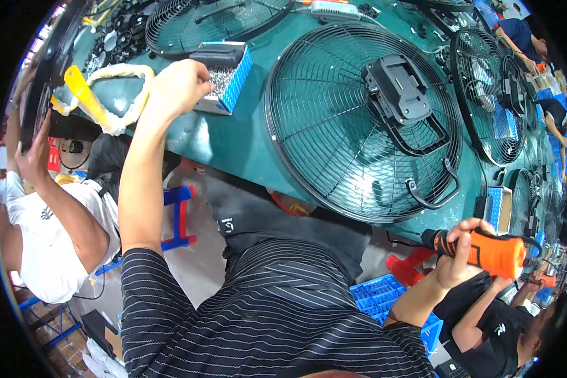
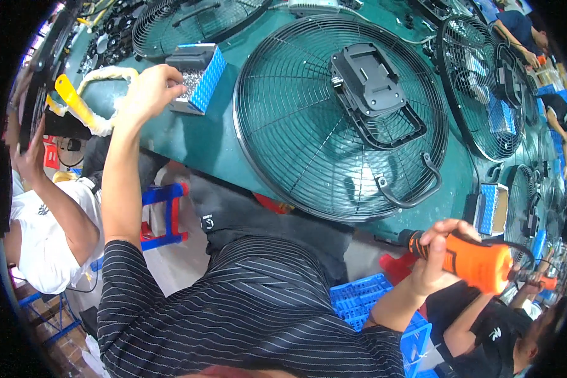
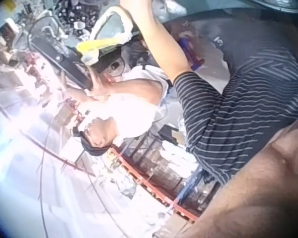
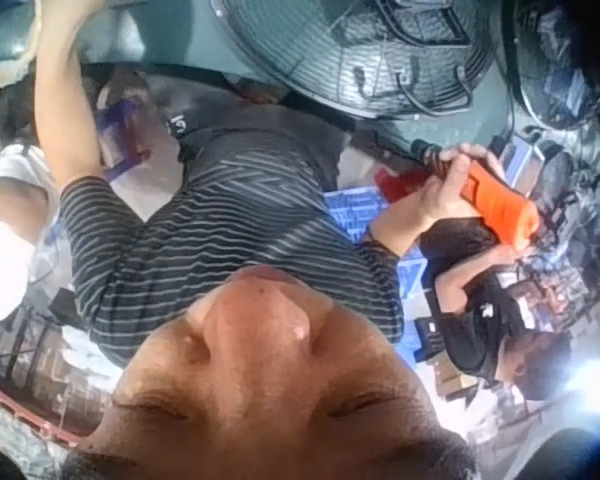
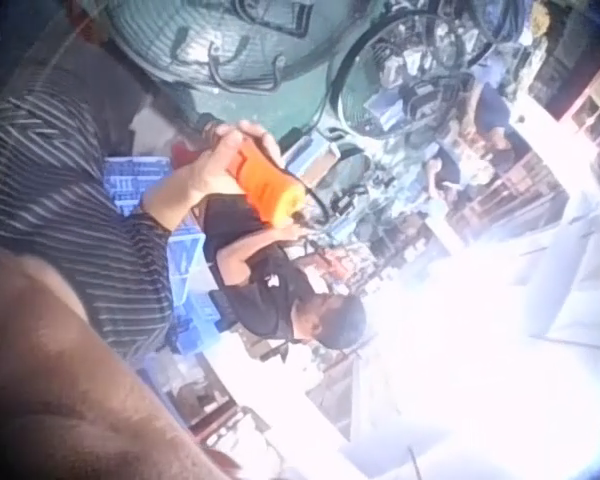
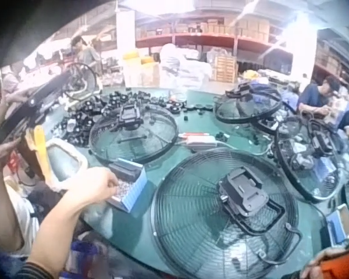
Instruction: Assembling and securing industrial fan grills and housings using a power drill.
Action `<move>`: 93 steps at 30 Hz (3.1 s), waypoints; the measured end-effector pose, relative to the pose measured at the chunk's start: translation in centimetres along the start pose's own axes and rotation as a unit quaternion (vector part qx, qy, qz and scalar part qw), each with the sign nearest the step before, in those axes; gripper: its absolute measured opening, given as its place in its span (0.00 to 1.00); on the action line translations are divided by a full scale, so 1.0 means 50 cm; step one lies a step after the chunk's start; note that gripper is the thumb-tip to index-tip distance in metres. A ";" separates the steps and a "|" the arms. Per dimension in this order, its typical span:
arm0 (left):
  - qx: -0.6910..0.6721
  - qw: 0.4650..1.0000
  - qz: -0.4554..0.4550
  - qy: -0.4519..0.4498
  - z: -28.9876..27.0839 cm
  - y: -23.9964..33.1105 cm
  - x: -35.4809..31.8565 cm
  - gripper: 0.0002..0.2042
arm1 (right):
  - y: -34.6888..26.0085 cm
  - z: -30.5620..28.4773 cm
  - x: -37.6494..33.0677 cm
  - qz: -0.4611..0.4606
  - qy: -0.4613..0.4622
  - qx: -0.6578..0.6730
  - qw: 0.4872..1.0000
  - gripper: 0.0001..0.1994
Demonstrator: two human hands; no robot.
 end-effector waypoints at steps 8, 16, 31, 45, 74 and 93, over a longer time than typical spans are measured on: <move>-0.090 0.995 -0.019 -0.049 0.013 -0.016 0.018 0.06 | -0.007 -0.027 -0.006 0.001 0.002 0.043 0.999 0.18; -0.458 0.884 0.002 0.093 -0.034 0.097 -0.110 0.05 | -0.051 -0.015 0.005 0.021 0.024 0.104 0.994 0.29; -0.550 0.783 0.286 -0.039 0.049 0.419 -0.325 0.15 | -0.095 0.164 0.002 0.052 0.015 0.468 0.882 0.17; -0.500 0.791 0.340 -0.088 0.067 0.443 -0.322 0.19 | -0.077 0.191 0.004 0.059 -0.129 0.423 0.895 0.19; -0.292 0.909 0.296 0.001 0.070 0.426 -0.231 0.38 | -0.042 0.292 0.050 0.057 -0.246 0.267 0.930 0.22; -0.287 0.895 0.340 0.011 0.072 0.450 -0.213 0.33 | -0.045 0.351 0.072 0.076 -0.391 0.201 0.895 0.23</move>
Point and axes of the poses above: each hand's wrist, its own x-axis towards the middle knuckle, its own z-axis out of the palm, y = z × x, the point moved 7 cm from there along x, towards the middle knuckle, and after that the axes turned 3 degrees about -y, right-handed, at the moved point
